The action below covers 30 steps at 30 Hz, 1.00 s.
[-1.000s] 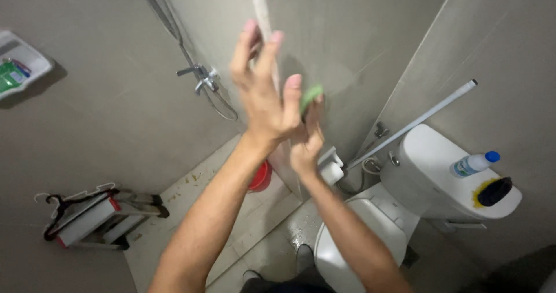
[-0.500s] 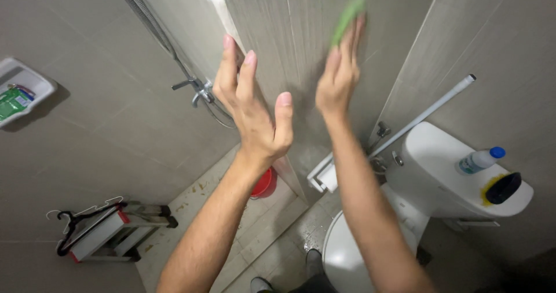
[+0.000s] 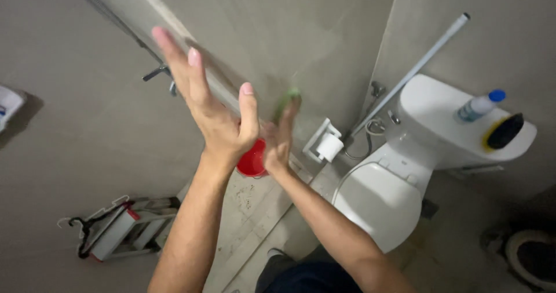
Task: The person scrubs the tiled walls and shower fixtures in a bathroom using a green sponge. They repeatedly rinse the sponge in a red bowl placed in the sink and continue scrubbing the wall, shower hose, and faucet area.
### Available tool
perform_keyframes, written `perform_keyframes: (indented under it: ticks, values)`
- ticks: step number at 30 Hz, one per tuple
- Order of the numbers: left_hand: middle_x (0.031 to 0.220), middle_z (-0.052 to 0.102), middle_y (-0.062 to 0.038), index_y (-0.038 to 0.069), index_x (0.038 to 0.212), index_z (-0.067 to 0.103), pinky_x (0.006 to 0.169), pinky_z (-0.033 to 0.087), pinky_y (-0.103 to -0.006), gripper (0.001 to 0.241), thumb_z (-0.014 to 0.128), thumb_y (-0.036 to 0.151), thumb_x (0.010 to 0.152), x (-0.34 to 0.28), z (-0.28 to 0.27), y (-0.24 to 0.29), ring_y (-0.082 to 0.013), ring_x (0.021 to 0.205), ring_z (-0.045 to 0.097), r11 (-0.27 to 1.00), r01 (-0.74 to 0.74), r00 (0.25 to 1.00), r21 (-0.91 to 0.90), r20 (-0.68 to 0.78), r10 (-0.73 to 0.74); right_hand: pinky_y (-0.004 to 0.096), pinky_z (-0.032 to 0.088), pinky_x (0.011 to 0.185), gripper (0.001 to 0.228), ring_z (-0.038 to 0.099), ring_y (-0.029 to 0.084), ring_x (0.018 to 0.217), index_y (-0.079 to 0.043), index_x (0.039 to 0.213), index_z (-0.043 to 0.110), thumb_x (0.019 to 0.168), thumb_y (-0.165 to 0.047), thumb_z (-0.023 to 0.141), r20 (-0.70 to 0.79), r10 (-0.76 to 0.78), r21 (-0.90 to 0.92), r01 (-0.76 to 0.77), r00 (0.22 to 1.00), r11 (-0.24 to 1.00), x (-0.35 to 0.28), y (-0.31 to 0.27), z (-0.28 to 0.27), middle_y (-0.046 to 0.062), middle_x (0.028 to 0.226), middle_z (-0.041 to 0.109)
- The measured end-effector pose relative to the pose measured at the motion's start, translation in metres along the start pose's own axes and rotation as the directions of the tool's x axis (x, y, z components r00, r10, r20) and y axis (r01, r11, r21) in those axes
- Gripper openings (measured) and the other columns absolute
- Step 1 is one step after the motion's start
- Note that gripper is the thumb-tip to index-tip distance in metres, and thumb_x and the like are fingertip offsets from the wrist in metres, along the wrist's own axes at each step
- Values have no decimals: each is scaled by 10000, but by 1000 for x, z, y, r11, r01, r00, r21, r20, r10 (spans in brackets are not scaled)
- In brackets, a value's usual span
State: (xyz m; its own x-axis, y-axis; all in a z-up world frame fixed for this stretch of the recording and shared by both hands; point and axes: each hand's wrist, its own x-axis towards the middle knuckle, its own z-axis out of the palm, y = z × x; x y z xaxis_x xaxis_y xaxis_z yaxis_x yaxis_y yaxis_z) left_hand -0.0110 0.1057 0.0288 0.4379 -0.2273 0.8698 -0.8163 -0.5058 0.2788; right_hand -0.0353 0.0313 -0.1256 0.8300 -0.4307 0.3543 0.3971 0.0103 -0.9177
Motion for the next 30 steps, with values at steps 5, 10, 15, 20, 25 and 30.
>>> perform_keyframes:
  ticks: [5, 10, 15, 20, 25, 30]
  values:
    - [1728, -165, -9, 340, 1714, 2, 1339, -36, -490, 972, 691, 218, 1039, -10, 7, -16, -222, 1593, -131, 993, -34, 999, 115, -16, 36, 524, 95, 1353, 728, 62, 361, 1651, -129, 1714, 125, 1136, -557, 242, 63, -421, -177, 426, 905, 887, 46, -40, 8, 163, 1748, 97]
    - [1706, -193, -21, 272, 1671, -109, 1360, -62, -452, 925, 621, 233, 1105, -31, 6, -20, -225, 1600, -161, 995, 69, 997, 70, 34, -71, 551, 105, 1362, 557, 163, 405, 1612, -87, 1658, 288, 1160, -335, 274, 187, -486, -252, 520, 853, 816, 31, 8, -4, 197, 1738, 229]
    - [1754, -123, -144, 184, 1706, -62, 1344, 17, -459, 917, 646, 215, 1124, -41, -8, -8, -317, 1610, -74, 991, 111, 978, 70, 169, -122, 506, 119, 1312, 712, 27, 383, 1621, -184, 1676, 11, 1114, -549, 252, 5, 182, -99, -181, 983, 979, -40, 122, -34, 154, 1766, -35]
    - [1737, -100, -180, 147, 1692, -34, 1336, 31, -494, 895, 646, 219, 1114, -55, -12, -11, -361, 1625, -49, 987, 99, 973, 127, 195, -123, 507, 268, 1181, 885, 178, 357, 1530, -219, 1699, -26, 987, -698, 192, -84, 561, -1, -563, 824, 826, -26, 171, -38, 84, 1773, -7]
    - [1738, -62, -194, 142, 1734, 32, 1374, 73, -510, 880, 643, 208, 1104, -53, -16, -1, -384, 1650, -20, 986, 120, 969, 114, 201, -141, 464, 68, 1348, 749, 12, 326, 1659, -93, 1678, 106, 1115, -563, 255, -188, 14, 26, -9, 982, 1000, 60, 25, 1, 137, 1778, 26]
    - [1742, -74, -183, 154, 1703, 49, 1325, 32, -496, 793, 599, 252, 1141, -45, -10, 2, -374, 1598, -41, 994, 94, 976, 59, 192, -104, 371, 120, 1365, 502, 166, 251, 1610, -142, 1645, 336, 1233, -427, 296, -53, -492, -190, 475, 869, 859, 126, -92, 20, 48, 1711, 258]
